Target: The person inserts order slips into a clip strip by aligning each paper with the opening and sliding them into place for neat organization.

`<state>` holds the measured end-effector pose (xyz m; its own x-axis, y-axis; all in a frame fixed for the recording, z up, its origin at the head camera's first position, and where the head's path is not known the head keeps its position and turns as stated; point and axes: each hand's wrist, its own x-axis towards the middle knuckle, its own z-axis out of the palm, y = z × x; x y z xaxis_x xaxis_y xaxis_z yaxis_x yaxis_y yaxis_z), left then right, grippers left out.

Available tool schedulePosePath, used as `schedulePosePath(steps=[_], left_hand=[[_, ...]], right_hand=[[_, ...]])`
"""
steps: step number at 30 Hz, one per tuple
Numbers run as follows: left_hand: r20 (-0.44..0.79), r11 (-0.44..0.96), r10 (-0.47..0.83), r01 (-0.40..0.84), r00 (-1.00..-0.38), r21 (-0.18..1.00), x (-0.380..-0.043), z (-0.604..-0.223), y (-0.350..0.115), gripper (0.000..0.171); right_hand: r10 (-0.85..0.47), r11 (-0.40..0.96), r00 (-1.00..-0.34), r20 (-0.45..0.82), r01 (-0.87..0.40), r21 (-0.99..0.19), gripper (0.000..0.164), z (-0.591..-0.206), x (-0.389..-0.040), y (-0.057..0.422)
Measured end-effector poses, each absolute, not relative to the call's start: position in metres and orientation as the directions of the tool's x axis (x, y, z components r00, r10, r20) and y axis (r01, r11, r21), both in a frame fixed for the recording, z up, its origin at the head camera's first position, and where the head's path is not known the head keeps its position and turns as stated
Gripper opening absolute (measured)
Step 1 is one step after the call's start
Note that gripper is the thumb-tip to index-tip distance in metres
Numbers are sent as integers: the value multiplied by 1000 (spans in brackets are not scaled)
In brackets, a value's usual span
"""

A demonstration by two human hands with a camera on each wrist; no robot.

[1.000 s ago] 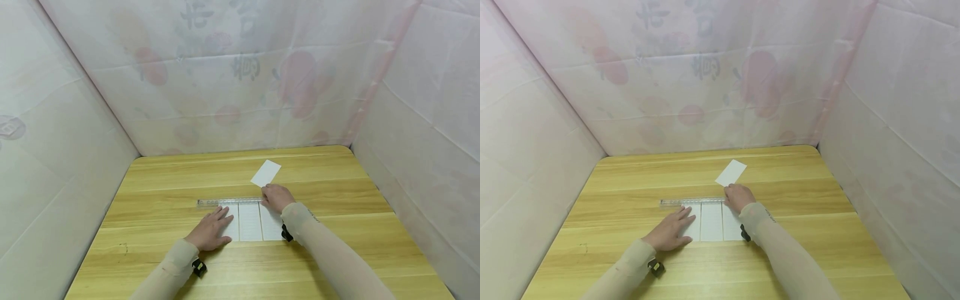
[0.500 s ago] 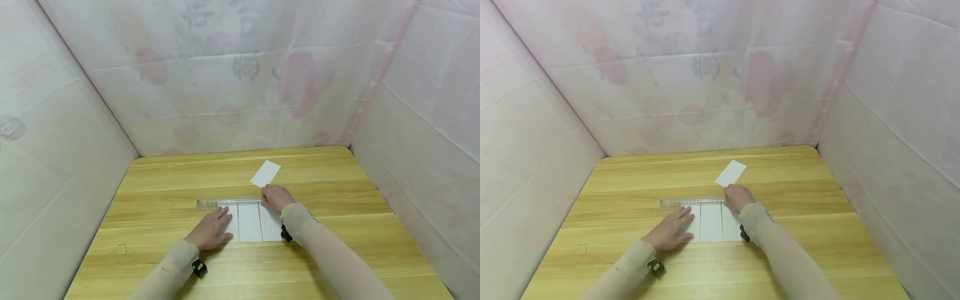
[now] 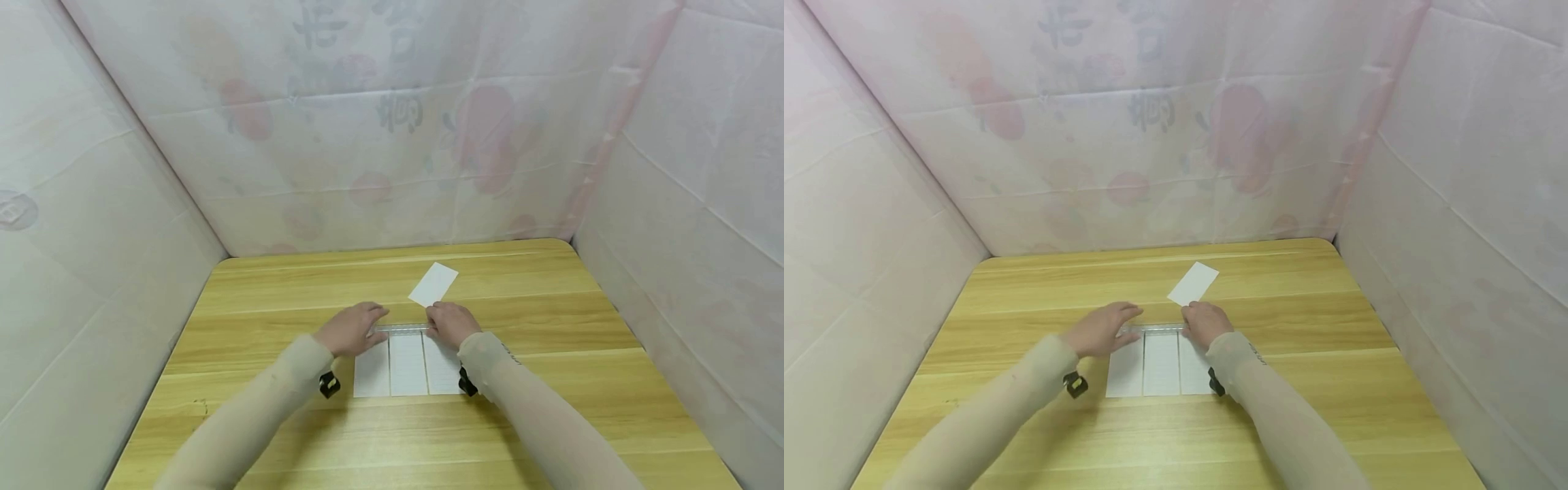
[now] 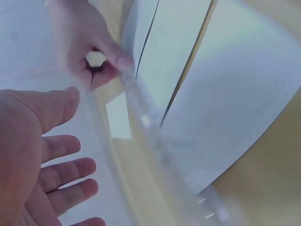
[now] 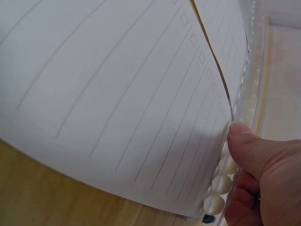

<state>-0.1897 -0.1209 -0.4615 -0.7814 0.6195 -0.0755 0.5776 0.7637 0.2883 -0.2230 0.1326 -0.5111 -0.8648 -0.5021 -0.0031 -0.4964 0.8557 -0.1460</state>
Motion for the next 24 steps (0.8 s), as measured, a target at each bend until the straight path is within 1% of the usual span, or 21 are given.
schedulePosePath(steps=[6,12,14,16,20,24], left_hand=[[-135,771,626,583,-768,255,-228,-452,-95,50],[-140,823,560,529,-816,208,-259,-453,-60,44],[-151,832,547,514,-824,209,-265,-456,-50,42],[-179,833,548,514,-817,205,-270,-460,-40,40],[-241,831,556,532,-795,162,-275,-472,-25,40],[-292,839,541,533,-789,114,-277,-483,-15,41]], right_hand=[[-506,852,-863,7,-501,-156,21,-514,-224,141],[-508,849,-861,28,-506,-150,22,-514,-225,147],[-513,847,-858,36,-512,-144,22,-515,-225,148],[-515,845,-856,42,-516,-139,22,-515,-226,149],[-514,845,-856,49,-515,-141,23,-515,-225,150],[-513,847,-858,43,-513,-138,24,-515,-224,149]])
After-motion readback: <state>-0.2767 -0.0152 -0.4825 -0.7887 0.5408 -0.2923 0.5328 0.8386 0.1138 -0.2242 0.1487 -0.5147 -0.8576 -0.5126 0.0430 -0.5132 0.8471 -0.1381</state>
